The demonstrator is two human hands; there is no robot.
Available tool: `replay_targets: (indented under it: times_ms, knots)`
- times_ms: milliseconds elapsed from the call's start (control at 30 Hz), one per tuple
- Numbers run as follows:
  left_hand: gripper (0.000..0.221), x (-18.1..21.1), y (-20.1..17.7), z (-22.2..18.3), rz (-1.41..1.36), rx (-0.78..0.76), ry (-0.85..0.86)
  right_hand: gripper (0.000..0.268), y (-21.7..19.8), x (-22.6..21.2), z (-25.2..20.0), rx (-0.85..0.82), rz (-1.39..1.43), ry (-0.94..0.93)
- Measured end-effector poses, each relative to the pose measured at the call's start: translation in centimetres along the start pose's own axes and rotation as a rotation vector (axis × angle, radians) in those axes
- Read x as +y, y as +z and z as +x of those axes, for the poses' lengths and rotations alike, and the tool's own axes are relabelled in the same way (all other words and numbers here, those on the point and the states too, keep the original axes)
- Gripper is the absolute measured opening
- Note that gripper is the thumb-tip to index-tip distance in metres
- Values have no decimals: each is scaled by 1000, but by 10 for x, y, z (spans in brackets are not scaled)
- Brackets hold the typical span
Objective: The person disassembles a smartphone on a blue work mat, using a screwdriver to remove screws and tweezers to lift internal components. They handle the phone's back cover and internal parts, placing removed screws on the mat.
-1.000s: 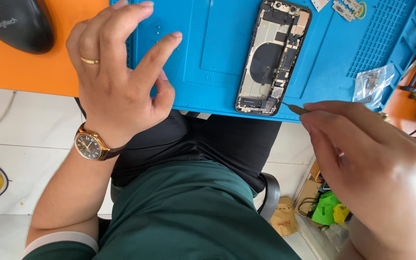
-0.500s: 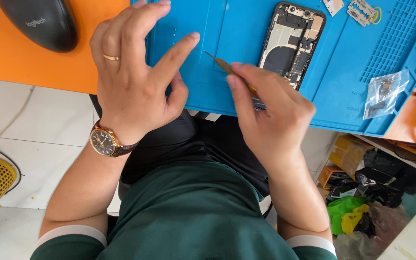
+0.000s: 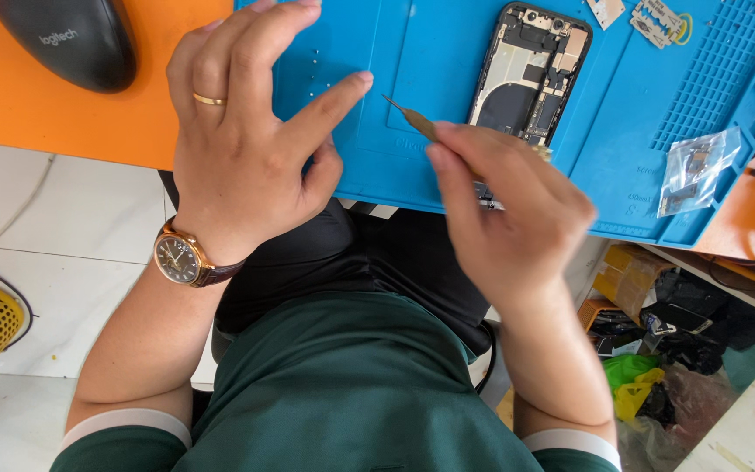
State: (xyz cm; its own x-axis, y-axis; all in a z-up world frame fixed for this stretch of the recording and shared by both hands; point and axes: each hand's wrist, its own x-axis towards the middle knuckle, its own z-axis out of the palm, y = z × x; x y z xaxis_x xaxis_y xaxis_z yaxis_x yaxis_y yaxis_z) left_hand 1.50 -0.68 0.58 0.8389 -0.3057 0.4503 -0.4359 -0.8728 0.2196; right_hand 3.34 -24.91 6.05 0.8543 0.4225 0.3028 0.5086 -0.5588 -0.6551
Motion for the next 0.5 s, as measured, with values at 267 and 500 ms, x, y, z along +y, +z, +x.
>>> replay_targets:
  times_ms: [267,500]
  knots:
    - [47,-1,-1,-1,-1,-24,-23,5,-86,21,-31,-46,-171,-72]
    - [50,-1,1,-1,11,1,-3,9,-123,12,-35,-297,-370,-50]
